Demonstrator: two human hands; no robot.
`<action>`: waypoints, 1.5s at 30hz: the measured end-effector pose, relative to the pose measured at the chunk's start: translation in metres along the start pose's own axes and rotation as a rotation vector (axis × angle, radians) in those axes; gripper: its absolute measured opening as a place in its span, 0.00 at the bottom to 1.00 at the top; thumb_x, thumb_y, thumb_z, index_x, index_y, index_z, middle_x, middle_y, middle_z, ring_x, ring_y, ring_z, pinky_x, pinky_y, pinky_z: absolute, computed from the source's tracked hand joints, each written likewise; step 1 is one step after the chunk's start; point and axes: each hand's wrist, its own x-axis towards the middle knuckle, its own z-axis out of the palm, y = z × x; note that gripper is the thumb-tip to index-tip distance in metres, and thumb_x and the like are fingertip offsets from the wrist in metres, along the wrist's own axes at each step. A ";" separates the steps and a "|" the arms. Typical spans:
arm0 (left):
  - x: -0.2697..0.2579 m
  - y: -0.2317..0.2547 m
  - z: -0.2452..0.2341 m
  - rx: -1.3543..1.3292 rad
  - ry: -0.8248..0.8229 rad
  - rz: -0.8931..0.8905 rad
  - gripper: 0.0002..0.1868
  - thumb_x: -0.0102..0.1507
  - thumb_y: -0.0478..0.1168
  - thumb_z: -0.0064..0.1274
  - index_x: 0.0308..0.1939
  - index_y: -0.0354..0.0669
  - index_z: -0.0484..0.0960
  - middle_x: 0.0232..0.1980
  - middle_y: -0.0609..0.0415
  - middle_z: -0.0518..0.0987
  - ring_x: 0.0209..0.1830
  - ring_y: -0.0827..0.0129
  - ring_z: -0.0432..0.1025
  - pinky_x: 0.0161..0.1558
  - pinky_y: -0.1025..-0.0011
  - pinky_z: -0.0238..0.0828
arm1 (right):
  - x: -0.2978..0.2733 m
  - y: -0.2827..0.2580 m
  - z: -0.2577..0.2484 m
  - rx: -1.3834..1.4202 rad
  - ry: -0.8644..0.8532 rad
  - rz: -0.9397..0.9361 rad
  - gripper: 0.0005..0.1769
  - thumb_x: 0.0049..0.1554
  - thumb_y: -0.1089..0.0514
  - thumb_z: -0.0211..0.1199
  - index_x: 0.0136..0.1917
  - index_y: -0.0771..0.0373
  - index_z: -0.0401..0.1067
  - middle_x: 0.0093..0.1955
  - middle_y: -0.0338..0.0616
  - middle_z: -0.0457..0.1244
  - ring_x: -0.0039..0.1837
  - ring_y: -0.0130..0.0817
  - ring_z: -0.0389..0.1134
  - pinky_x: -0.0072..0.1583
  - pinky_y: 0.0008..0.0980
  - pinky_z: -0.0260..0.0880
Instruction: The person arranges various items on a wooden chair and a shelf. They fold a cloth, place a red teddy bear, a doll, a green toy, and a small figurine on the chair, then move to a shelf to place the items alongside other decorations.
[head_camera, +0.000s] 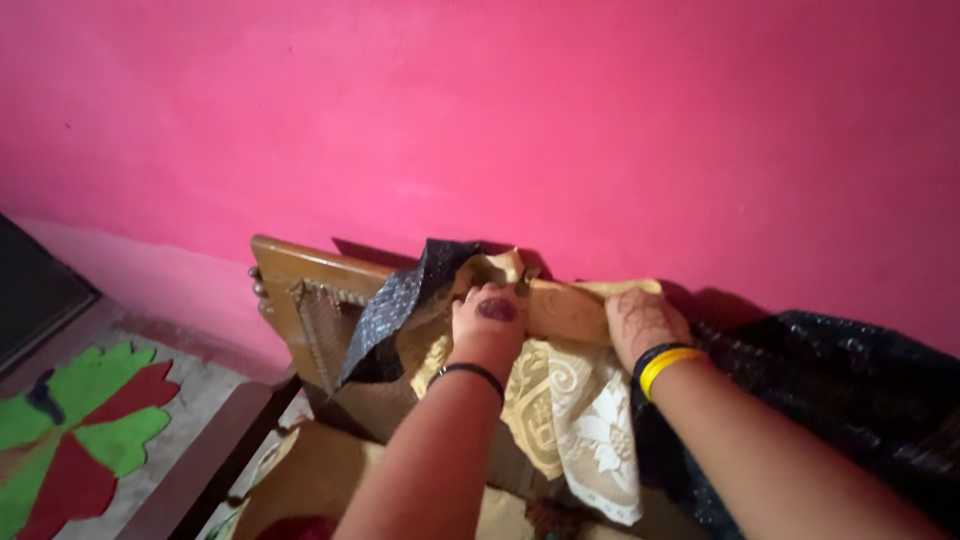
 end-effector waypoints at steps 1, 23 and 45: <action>-0.001 0.003 0.003 0.059 0.044 -0.018 0.14 0.67 0.43 0.48 0.55 0.49 0.82 0.62 0.51 0.76 0.67 0.57 0.67 0.65 0.54 0.62 | -0.002 -0.001 -0.004 0.028 -0.024 0.015 0.17 0.59 0.62 0.48 0.52 0.61 0.79 0.53 0.54 0.71 0.56 0.47 0.74 0.55 0.43 0.77; 0.024 0.016 -0.027 0.077 -0.057 -0.116 0.22 0.51 0.44 0.73 0.47 0.51 0.84 0.49 0.53 0.84 0.52 0.61 0.78 0.48 0.66 0.77 | 0.017 0.018 0.077 0.586 0.088 0.074 0.08 0.58 0.61 0.53 0.44 0.61 0.74 0.46 0.49 0.67 0.51 0.40 0.71 0.57 0.38 0.67; 0.009 0.032 -0.057 0.364 -0.331 0.133 0.41 0.58 0.59 0.61 0.71 0.49 0.68 0.68 0.45 0.70 0.55 0.64 0.78 0.58 0.56 0.73 | 0.011 0.009 0.033 0.110 -0.125 0.089 0.14 0.59 0.61 0.49 0.52 0.60 0.74 0.56 0.50 0.69 0.60 0.38 0.72 0.61 0.34 0.72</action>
